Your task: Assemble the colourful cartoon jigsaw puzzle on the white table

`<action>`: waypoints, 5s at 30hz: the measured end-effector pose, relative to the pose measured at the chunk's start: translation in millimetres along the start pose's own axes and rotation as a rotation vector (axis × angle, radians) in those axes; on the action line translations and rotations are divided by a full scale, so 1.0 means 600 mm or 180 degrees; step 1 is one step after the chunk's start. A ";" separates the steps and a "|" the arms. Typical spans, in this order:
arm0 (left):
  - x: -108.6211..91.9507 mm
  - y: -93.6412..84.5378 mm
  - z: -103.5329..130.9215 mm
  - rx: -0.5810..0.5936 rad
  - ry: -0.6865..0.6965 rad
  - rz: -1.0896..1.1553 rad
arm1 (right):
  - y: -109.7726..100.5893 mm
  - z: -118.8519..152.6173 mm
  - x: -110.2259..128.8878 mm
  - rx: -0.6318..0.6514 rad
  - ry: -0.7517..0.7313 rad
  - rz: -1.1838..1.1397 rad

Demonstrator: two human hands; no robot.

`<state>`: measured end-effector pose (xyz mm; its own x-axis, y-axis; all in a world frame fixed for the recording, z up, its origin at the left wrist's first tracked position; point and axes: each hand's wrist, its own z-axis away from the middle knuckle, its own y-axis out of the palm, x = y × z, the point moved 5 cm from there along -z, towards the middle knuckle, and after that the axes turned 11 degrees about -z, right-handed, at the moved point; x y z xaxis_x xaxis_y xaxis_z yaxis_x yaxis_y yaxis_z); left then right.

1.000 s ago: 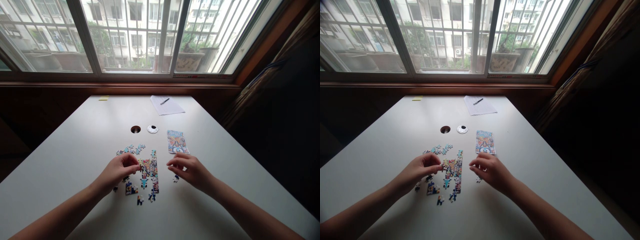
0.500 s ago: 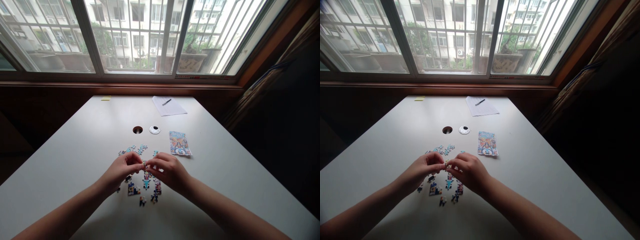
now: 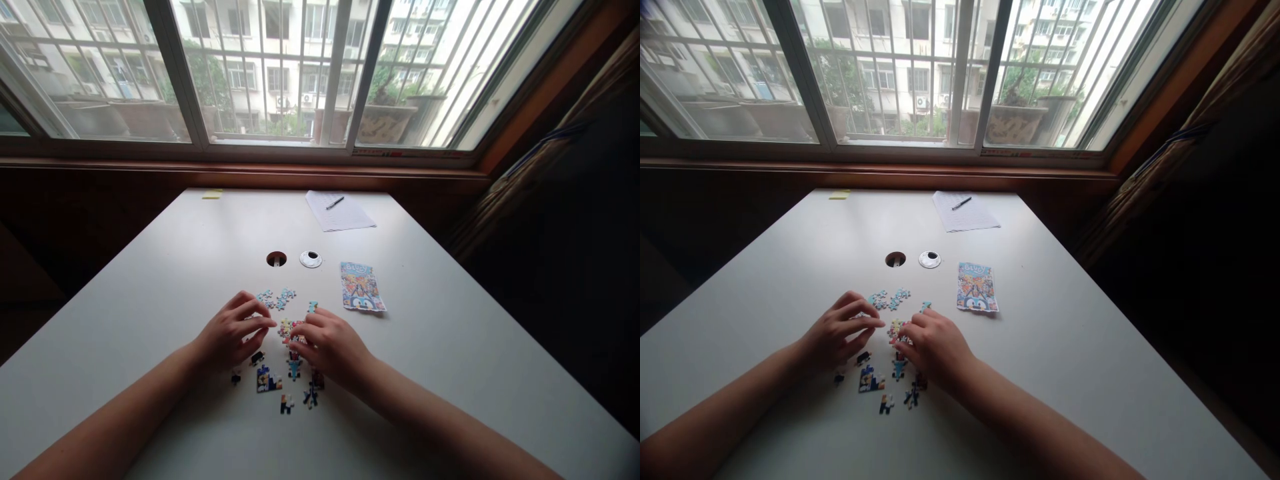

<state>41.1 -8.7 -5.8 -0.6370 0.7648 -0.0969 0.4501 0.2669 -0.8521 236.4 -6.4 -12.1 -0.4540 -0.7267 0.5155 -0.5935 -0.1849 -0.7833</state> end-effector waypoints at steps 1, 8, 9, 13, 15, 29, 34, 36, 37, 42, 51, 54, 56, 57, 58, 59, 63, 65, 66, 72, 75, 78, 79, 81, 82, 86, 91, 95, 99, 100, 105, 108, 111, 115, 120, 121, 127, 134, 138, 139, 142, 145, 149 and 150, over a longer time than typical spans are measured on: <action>-0.003 -0.001 0.000 0.0021 0.0030 -0.0020 | 0.001 0.000 0.000 0.0013 -0.0023 0.0046; -0.016 -0.006 -0.002 0.0063 0.0153 -0.0083 | 0.009 -0.002 0.001 0.0084 -0.0127 0.0317; -0.017 -0.006 -0.002 0.0069 0.0164 -0.0075 | 0.010 -0.002 0.001 0.0090 -0.0131 0.0326; -0.018 -0.006 0.000 0.0109 0.0184 -0.0078 | 0.008 -0.001 0.000 0.0087 -0.0155 0.0297; -0.018 -0.006 0.001 0.0137 0.0209 -0.0087 | 0.004 0.000 0.000 0.0065 -0.0159 0.0266; -0.035 -0.003 0.006 0.0325 0.0561 -0.0210 | 0.001 0.013 0.002 0.0120 -0.0397 0.0189; -0.035 -0.003 0.005 0.0324 0.0562 -0.0245 | 0.001 0.012 0.004 0.0141 -0.0434 0.0217; -0.035 -0.003 0.005 0.0340 0.0556 -0.0280 | 0.002 0.012 0.005 0.0162 -0.0441 0.0227; -0.035 -0.002 0.005 0.0348 0.0552 -0.0297 | 0.002 0.012 0.005 0.0176 -0.0439 0.0237; -0.031 0.002 0.007 0.0334 0.0566 -0.0350 | 0.002 0.011 0.006 0.0229 -0.0420 0.0257; -0.032 0.002 0.003 0.0368 0.0557 -0.0363 | 0.002 0.013 -0.001 0.0119 -0.0257 0.0157; -0.032 0.001 0.002 0.0405 0.0558 -0.0355 | 0.001 0.013 -0.006 0.0111 -0.0089 0.0219; -0.032 0.001 0.003 0.0417 0.0567 -0.0365 | 0.002 0.012 -0.009 0.0156 -0.0012 0.0259; -0.031 0.001 0.004 0.0416 0.0567 -0.0377 | 0.002 0.012 -0.010 0.0184 0.0006 0.0272; -0.031 0.002 0.005 0.0419 0.0566 -0.0388 | 0.003 0.012 -0.011 0.0210 0.0013 0.0277; -0.031 0.003 0.006 0.0419 0.0566 -0.0399 | 0.003 0.012 -0.012 0.0229 0.0013 0.0279; -0.029 0.006 0.008 0.0424 0.0541 -0.0423 | 0.003 0.012 -0.011 0.0245 -0.0003 0.0264; -0.029 0.007 0.008 0.0425 0.0540 -0.0444 | 0.002 0.013 -0.010 0.0238 -0.0010 0.0262; -0.030 0.007 0.008 0.0429 0.0548 -0.0457 | 0.002 0.013 -0.010 0.0235 -0.0016 0.0264; -0.031 0.008 0.008 0.0495 0.0585 -0.0537 | 0.003 0.012 -0.009 0.0225 -0.0041 0.0266; -0.032 0.008 0.008 0.0527 0.0627 -0.0567 | 0.003 0.012 -0.009 0.0218 -0.0050 0.0256; -0.033 0.006 0.007 0.0505 0.0671 -0.0594 | 0.001 0.012 -0.007 0.0182 -0.0072 0.0249; -0.034 0.005 0.006 0.0503 0.0674 -0.0602 | 0.000 0.013 -0.006 0.0171 -0.0100 0.0240; -0.034 0.005 0.005 0.0499 0.0682 -0.0618 | -0.001 0.014 -0.003 0.0172 -0.0173 0.0224; -0.035 0.005 0.005 0.0494 0.0685 -0.0629 | 0.000 0.014 -0.001 0.0188 -0.0212 0.0224; -0.035 0.007 0.006 0.0480 0.0705 -0.0672 | 0.002 0.014 0.001 0.0276 -0.0301 0.0290; -0.034 0.009 0.007 0.0593 0.0706 -0.0679 | 0.003 0.013 0.001 0.0334 -0.0315 0.0333; -0.034 0.010 0.007 0.0632 0.0689 -0.0696 | 0.002 0.012 0.004 0.0353 -0.0311 0.0353; -0.035 0.011 0.008 0.0601 0.0683 -0.0693 | 0.001 0.012 0.006 0.0385 -0.0296 0.0398; -0.035 0.011 0.008 0.0593 0.0689 -0.0684 | 0.001 0.012 0.007 0.0384 -0.0294 0.0404; -0.035 0.013 0.008 0.0574 0.0685 -0.0660 | 0.002 0.012 0.005 0.0353 -0.0260 0.0360; -0.034 0.013 0.009 0.0548 0.0687 -0.0668 | 0.004 0.013 0.000 0.0296 -0.0222 0.0305; -0.032 0.013 0.009 0.0541 0.0682 -0.0657 | 0.005 0.013 -0.003 0.0258 -0.0221 0.0248; -0.032 0.009 0.009 0.0506 0.0654 -0.0596 | 0.005 0.012 -0.005 0.0238 -0.0203 0.0237; -0.031 0.008 0.008 0.0511 0.0617 -0.0527 | 0.004 0.011 -0.004 0.0243 -0.0184 0.0190; -0.031 0.008 0.007 0.0515 0.0612 -0.0519 | 0.004 0.011 -0.004 0.0243 -0.0182 0.0180; -0.030 0.008 0.008 0.0520 0.0617 -0.0531 | 0.004 0.012 -0.004 0.0223 -0.0201 0.0202; -0.032 0.007 0.006 0.0523 0.0610 -0.0537 | 0.005 0.010 -0.006 0.0242 -0.0187 0.0172; -0.031 0.008 0.006 0.0509 0.0619 -0.0552 | 0.004 0.009 -0.008 0.0260 -0.0167 0.0156; -0.030 0.008 0.007 0.0510 0.0621 -0.0557 | 0.004 0.009 -0.008 0.0268 -0.0162 0.0156; -0.029 0.009 0.007 0.0498 0.0633 -0.0548 | 0.003 0.009 -0.008 0.0283 -0.0131 0.0150; -0.030 0.008 0.007 0.0522 0.0633 -0.0543 | 0.004 0.010 -0.008 0.0298 -0.0115 0.0142; -0.033 0.005 0.005 0.0541 0.0626 -0.0581 | 0.002 0.011 -0.007 0.0297 -0.0096 0.0206; -0.033 0.004 0.005 0.0533 0.0631 -0.0592 | 0.002 0.011 -0.007 0.0295 -0.0092 0.0222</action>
<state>53.0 -25.2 -7.4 -0.5569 0.8157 0.1566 0.2175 0.3252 -0.9203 241.9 -8.0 -17.2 -0.4719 -0.7585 0.4494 -0.4965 -0.1926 -0.8464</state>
